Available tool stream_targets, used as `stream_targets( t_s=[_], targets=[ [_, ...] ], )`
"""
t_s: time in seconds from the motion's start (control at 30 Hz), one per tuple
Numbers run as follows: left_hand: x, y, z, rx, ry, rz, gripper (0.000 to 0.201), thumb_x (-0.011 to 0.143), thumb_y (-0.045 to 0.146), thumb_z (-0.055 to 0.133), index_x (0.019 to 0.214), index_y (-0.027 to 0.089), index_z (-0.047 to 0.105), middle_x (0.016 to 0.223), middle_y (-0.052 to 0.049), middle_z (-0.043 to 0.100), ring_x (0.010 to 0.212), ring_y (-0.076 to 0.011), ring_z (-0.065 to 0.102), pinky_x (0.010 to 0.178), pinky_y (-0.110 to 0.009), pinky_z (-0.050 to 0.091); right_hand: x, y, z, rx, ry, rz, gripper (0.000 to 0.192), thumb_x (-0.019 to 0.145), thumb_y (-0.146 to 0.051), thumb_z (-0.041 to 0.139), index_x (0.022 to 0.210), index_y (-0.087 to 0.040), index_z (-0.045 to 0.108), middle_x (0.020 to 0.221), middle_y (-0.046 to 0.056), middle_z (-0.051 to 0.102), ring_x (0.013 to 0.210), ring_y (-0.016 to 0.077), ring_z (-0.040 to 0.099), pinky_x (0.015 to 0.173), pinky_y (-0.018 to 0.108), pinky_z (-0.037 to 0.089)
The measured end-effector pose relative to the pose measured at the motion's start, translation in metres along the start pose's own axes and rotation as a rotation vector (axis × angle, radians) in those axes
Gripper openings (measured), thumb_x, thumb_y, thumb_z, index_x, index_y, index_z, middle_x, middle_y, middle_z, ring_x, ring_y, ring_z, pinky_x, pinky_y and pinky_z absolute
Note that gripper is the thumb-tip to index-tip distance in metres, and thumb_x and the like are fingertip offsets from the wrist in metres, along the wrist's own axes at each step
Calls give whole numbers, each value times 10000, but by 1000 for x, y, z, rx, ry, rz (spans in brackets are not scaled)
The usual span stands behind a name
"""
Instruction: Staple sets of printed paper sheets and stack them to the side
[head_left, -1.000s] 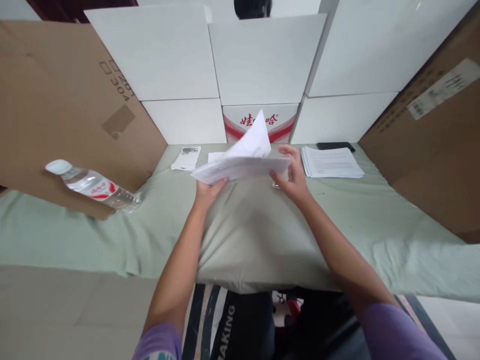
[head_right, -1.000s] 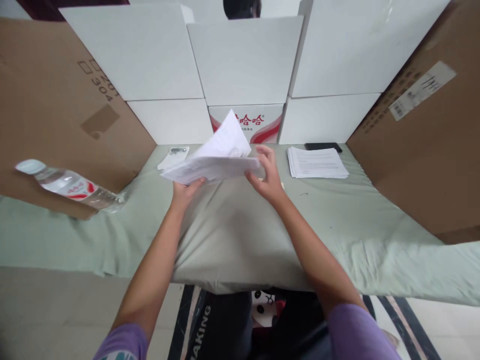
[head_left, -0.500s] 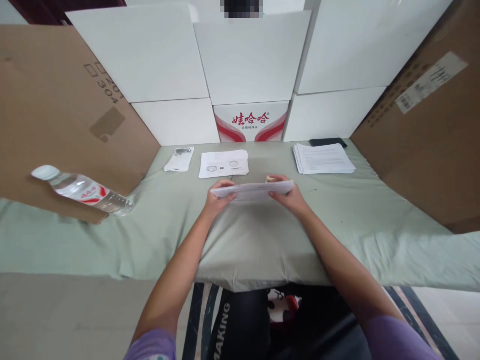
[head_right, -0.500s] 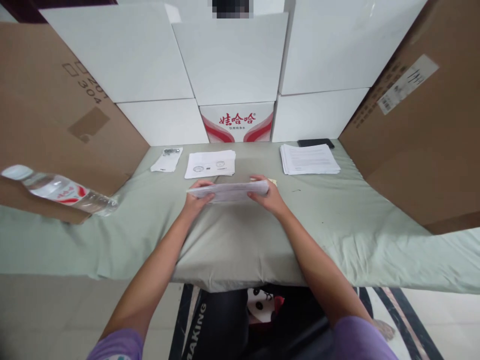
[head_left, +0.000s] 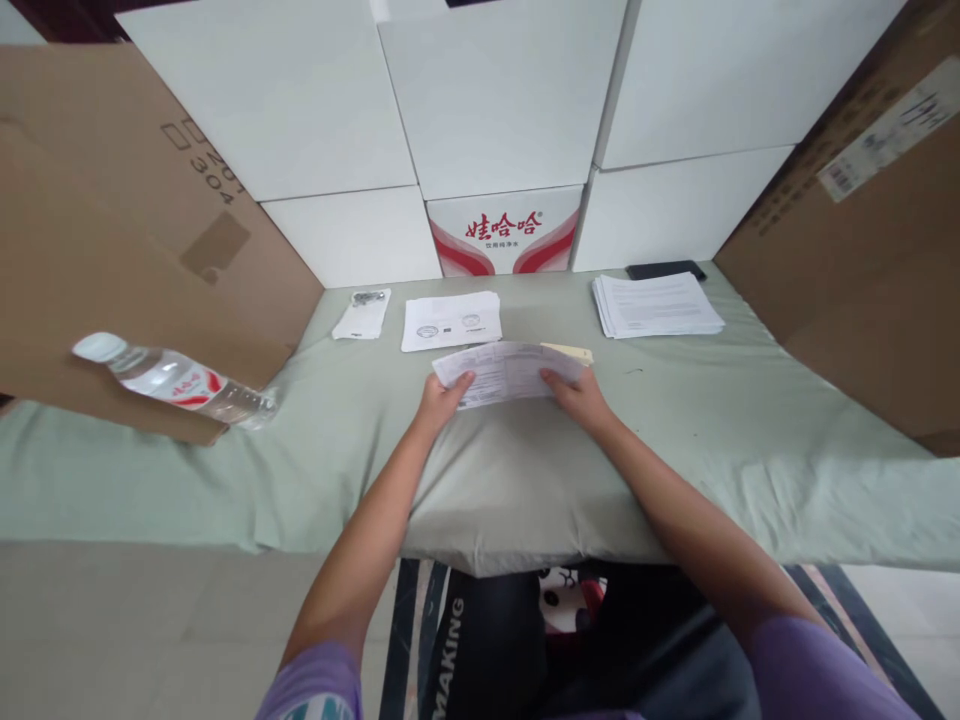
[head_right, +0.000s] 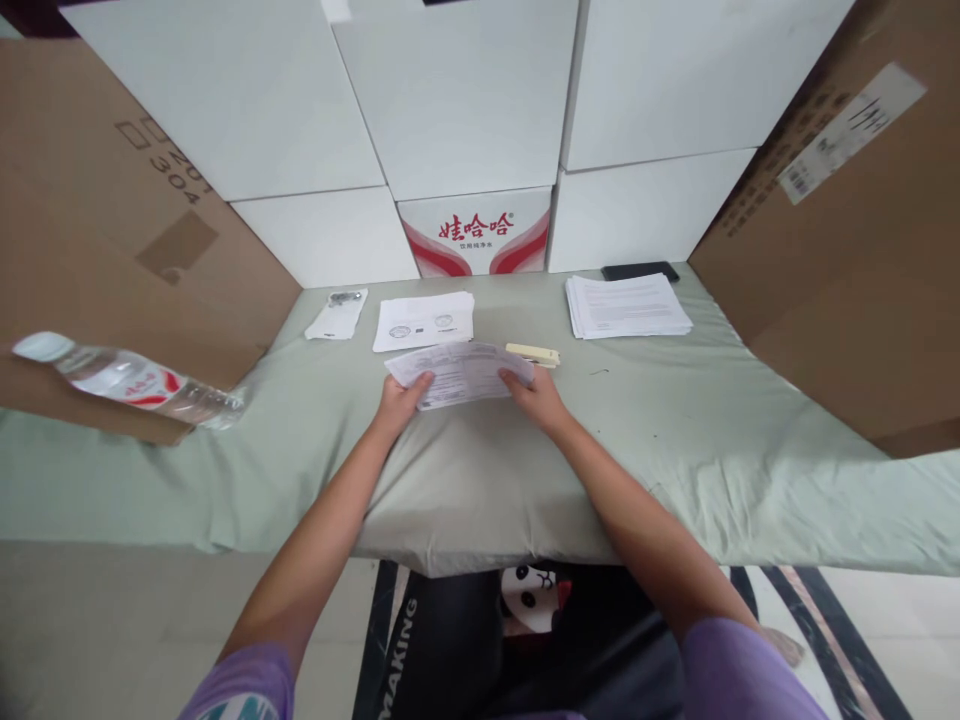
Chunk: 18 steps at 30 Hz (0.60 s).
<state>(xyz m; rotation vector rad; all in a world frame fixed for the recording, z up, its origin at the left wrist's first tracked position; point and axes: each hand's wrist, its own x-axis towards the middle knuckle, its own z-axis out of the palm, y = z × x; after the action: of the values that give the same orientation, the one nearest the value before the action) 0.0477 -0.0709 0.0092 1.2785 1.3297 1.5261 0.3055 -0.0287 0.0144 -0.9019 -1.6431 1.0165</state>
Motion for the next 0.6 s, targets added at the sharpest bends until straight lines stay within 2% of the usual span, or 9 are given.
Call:
stream_targets(
  t_s=[0.1,0.23,0.37,0.47,0.6],
  targets=[
    [2,-1,2,18,-9,0,627,678,713,786,974,161,788,990,-106,805,1049,-304,741,992,-449,579,2,4,0,-52,11,-22,326,882,-577,664,964,-281,773,946,49,772,988,301,720,986,544,564],
    [4,-8,3,35,-41,3,600,710,687,777,1010,167,785,1001,-100,802,1068,-301,733,1012,-445,563,2,6,1,-42,-9,1,344,878,-589,657,944,-268,765,924,61,768,969,309,721,958,549,573],
    [10,-17,-5,176,52,42,490,809,599,722,1016,157,772,955,-93,796,1013,-298,736,957,-416,570,3,3,0,59,10,71,396,878,-590,663,1043,-237,730,965,74,768,926,280,728,903,493,590],
    [17,-23,-20,278,50,-4,464,803,566,714,1012,154,769,944,-100,797,950,-307,737,921,-425,569,10,1,-11,206,157,128,426,885,-579,654,1147,-242,653,986,67,769,861,230,737,813,411,605],
    [24,-32,-39,304,-45,-135,450,730,550,760,945,155,778,883,-109,792,889,-323,740,872,-451,581,20,5,-33,233,411,151,311,891,-508,642,1057,-249,599,938,36,758,755,167,718,705,313,589]
  ],
)
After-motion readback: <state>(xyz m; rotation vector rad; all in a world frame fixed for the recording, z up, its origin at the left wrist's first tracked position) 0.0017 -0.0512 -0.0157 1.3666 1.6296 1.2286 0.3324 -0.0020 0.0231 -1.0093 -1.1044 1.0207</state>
